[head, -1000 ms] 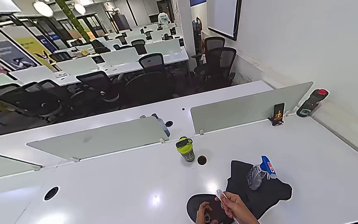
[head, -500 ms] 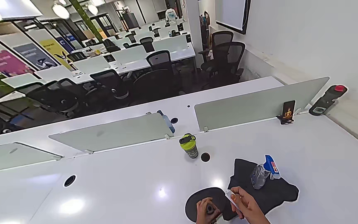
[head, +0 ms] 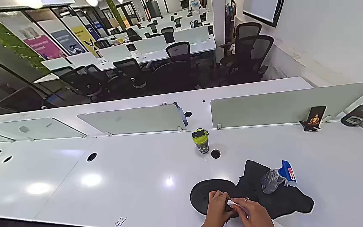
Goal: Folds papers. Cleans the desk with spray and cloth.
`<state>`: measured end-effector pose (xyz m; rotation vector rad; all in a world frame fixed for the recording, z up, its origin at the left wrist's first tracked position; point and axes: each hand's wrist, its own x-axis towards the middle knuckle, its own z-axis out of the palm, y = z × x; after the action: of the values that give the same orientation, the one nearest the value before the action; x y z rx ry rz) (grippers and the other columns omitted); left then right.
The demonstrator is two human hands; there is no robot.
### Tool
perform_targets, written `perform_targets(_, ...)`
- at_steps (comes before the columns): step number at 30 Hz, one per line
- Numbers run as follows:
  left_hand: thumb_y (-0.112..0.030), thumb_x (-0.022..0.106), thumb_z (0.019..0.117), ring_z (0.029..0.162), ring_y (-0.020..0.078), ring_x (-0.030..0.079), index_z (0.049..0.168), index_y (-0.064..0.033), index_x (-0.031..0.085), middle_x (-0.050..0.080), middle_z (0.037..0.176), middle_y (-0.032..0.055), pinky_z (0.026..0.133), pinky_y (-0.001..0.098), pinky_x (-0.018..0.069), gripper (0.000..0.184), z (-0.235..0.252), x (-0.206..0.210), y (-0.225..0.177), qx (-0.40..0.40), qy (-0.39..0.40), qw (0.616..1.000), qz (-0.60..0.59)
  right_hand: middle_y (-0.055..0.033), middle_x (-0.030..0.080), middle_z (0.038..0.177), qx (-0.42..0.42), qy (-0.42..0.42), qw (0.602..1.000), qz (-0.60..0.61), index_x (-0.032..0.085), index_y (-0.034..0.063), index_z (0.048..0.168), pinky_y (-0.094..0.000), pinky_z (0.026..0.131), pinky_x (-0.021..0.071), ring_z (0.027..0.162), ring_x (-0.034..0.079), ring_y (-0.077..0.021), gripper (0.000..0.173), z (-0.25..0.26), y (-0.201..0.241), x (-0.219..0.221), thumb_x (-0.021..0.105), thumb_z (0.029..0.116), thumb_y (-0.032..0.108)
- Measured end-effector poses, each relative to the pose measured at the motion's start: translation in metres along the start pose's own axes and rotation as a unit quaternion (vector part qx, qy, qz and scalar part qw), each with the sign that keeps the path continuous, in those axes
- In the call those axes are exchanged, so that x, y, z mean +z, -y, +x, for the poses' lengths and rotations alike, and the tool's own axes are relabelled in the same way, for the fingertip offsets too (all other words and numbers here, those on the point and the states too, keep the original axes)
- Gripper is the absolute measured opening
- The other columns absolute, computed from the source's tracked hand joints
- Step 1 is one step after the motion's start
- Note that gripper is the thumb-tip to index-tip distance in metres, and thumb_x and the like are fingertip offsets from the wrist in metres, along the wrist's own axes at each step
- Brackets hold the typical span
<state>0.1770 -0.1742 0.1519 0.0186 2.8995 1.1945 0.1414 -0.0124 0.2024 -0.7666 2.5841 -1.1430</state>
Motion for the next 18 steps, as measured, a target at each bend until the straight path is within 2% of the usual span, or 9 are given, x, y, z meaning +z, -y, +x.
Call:
perform_targets(5, -0.015, 0.081, 0.0814, 0.098, 0.0374, 0.07, 0.101, 0.0086, 0.072, 0.073, 0.094, 0.0228, 0.102, 0.0559, 0.0408, 0.032, -0.003, 0.0, -0.009, -0.004, 0.045, 0.999, 0.017, -0.0225, 0.073, 0.086, -0.044, 0.045, 0.987, -0.145, 0.078, 0.0009, 0.107, -0.0534, 0.062, 0.0565, 0.074, 0.073, -0.0403, 0.022, -0.002, 0.011, -0.01, 0.061, 0.094, 0.005)
perform_targets(8, -0.014, 0.081, 0.0819, 0.1, 0.0381, 0.069, 0.103, 0.0087, 0.072, 0.073, 0.096, 0.0233, 0.103, 0.0561, 0.0408, 0.033, -0.004, 0.009, -0.007, 0.001, 0.048, 0.999, 0.019, -0.0249, 0.073, 0.095, -0.001, 0.137, 0.975, -0.176, 0.076, 0.0015, 0.113, -0.0559, 0.069, 0.0554, 0.084, 0.073, -0.0431, 0.024, 0.003, 0.011, -0.015, 0.057, 0.0987, 0.008)
perform_targets(9, -0.015, 0.082, 0.0803, 0.099, 0.0387, 0.07, 0.102, 0.0085, 0.073, 0.073, 0.095, 0.0233, 0.102, 0.057, 0.0422, 0.033, -0.004, 0.017, 0.0, 0.007, 0.026, 1.0, 0.009, -0.0254, 0.073, 0.101, 0.027, 0.171, 0.973, -0.151, 0.074, 0.0015, 0.116, -0.0581, 0.076, 0.0543, 0.091, 0.072, -0.044, 0.026, 0.007, 0.007, -0.016, 0.055, 0.1018, 0.011)
perform_targets(11, -0.013, 0.083, 0.0767, 0.099, 0.0411, 0.069, 0.102, 0.0085, 0.072, 0.072, 0.096, 0.0242, 0.1, 0.0605, 0.0417, 0.035, -0.003, 0.038, 0.019, -0.015, -0.018, 0.999, -0.043, -0.0226, 0.074, 0.106, 0.088, 0.188, 0.978, -0.029, 0.072, 0.0012, 0.12, -0.0568, 0.086, 0.0523, 0.099, 0.071, -0.0392, 0.027, 0.014, -0.012, -0.014, 0.056, 0.1032, 0.016)
perform_targets(12, -0.012, 0.082, 0.078, 0.103, 0.043, 0.066, 0.105, 0.0092, 0.071, 0.071, 0.099, 0.0256, 0.102, 0.0627, 0.0391, 0.036, 0.001, 0.044, 0.028, -0.056, -0.026, 0.995, -0.082, -0.0192, 0.075, 0.101, 0.103, 0.155, 0.981, 0.055, 0.071, -0.0014, 0.12, -0.0494, 0.082, 0.0548, 0.089, 0.072, -0.0317, 0.027, 0.015, -0.023, -0.01, 0.057, 0.1028, 0.014)
perform_targets(13, -0.013, 0.081, 0.0799, 0.106, 0.0442, 0.064, 0.106, 0.0089, 0.071, 0.07, 0.102, 0.0263, 0.102, 0.0645, 0.0365, 0.036, 0.004, 0.05, 0.039, -0.101, -0.036, 0.986, -0.125, -0.0142, 0.072, 0.091, 0.115, 0.11, 0.976, 0.152, 0.066, -0.0054, 0.121, -0.0366, 0.069, 0.0547, 0.072, 0.067, -0.02, 0.026, 0.013, -0.029, -0.005, 0.056, 0.103, 0.011)
perform_targets(14, -0.018, 0.082, 0.0808, 0.109, 0.0447, 0.062, 0.106, 0.0075, 0.071, 0.069, 0.105, 0.0259, 0.1, 0.0661, 0.0362, 0.038, 0.005, 0.056, 0.052, -0.14, -0.048, 0.976, -0.162, -0.0082, 0.068, 0.085, 0.139, 0.081, 0.954, 0.254, 0.059, -0.0074, 0.126, -0.0254, 0.059, 0.0505, 0.062, 0.06, -0.0092, 0.029, 0.011, -0.03, -0.002, 0.05, 0.1044, 0.009)
perform_targets(15, -0.021, 0.083, 0.0812, 0.111, 0.0446, 0.06, 0.107, 0.0058, 0.071, 0.068, 0.108, 0.0254, 0.1, 0.0665, 0.0379, 0.039, 0.006, 0.062, 0.066, -0.174, -0.054, 0.965, -0.188, -0.004, 0.063, 0.084, 0.174, 0.066, 0.919, 0.348, 0.05, -0.0057, 0.131, -0.0194, 0.055, 0.0486, 0.058, 0.056, -0.0037, 0.03, 0.009, -0.029, -0.002, 0.044, 0.1059, 0.011)
perform_targets(18, -0.015, 0.083, 0.0804, 0.108, 0.0421, 0.061, 0.101, 0.0079, 0.071, 0.068, 0.105, 0.0264, 0.098, 0.056, 0.0449, 0.033, 0.006, 0.077, 0.1, -0.179, -0.09, 0.957, -0.21, -0.0025, 0.061, 0.087, 0.246, 0.045, 0.819, 0.516, 0.037, 0.0024, 0.129, -0.0177, 0.055, 0.0508, 0.056, 0.057, -0.0033, 0.026, 0.005, -0.023, -0.01, 0.037, 0.1062, 0.015)
